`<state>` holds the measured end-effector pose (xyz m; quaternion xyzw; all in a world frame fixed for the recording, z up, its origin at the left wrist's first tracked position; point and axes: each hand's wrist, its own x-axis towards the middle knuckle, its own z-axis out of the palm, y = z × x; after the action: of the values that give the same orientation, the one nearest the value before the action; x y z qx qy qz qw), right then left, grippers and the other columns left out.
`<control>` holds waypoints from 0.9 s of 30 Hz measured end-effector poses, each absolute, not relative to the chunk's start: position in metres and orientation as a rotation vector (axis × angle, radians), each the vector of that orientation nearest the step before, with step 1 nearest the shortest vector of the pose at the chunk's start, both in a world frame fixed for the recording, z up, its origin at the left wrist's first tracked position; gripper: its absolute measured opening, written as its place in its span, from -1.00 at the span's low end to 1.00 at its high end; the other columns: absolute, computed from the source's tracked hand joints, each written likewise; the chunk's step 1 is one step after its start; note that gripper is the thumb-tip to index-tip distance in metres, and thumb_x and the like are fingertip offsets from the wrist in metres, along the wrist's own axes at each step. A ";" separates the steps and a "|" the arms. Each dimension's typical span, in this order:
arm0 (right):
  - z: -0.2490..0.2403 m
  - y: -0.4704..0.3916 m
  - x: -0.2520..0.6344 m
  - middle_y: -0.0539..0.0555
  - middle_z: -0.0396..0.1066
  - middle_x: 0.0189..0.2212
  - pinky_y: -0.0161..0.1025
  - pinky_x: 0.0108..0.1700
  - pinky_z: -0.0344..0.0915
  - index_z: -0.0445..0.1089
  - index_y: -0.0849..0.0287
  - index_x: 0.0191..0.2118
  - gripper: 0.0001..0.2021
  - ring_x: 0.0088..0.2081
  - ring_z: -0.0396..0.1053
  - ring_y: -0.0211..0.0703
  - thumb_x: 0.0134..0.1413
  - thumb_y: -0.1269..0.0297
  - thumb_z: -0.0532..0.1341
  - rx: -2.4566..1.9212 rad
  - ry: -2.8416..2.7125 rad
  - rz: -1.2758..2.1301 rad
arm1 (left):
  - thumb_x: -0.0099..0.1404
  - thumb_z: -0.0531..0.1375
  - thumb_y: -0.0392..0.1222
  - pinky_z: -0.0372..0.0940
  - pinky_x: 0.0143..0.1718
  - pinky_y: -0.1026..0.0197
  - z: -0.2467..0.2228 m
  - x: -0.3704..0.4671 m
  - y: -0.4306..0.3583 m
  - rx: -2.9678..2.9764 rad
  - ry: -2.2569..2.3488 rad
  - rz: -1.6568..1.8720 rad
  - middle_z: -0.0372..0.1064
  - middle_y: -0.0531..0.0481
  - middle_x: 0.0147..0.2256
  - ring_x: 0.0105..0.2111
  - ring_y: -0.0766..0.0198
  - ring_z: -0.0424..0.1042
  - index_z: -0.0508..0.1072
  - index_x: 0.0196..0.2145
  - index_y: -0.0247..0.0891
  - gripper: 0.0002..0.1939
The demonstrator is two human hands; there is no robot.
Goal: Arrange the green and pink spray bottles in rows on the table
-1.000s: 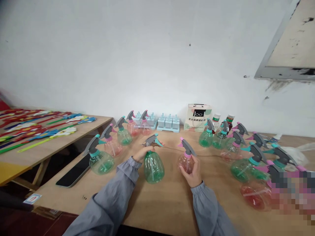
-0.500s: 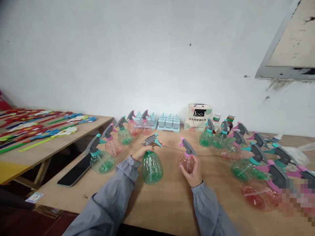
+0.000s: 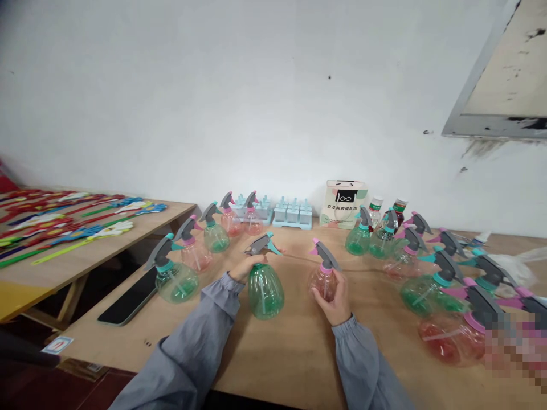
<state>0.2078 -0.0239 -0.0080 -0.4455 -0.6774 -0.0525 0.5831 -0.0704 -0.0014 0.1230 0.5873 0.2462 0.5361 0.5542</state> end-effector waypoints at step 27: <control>-0.003 -0.026 0.207 0.27 0.27 0.04 0.19 0.02 0.38 0.07 0.18 0.26 -0.29 0.03 0.34 0.15 0.08 0.04 0.31 -1.031 -1.596 -0.170 | 0.06 0.27 -0.37 0.20 0.08 0.00 0.118 -0.154 0.121 1.523 1.690 1.829 0.40 0.03 -0.41 -0.22 0.14 0.36 0.47 -0.29 -0.25 -0.80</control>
<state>0.2068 -0.0263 -0.0027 -0.4410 -0.6824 -0.0727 0.5784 -0.1541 0.1212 0.1184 0.5184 0.5754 0.6227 0.1109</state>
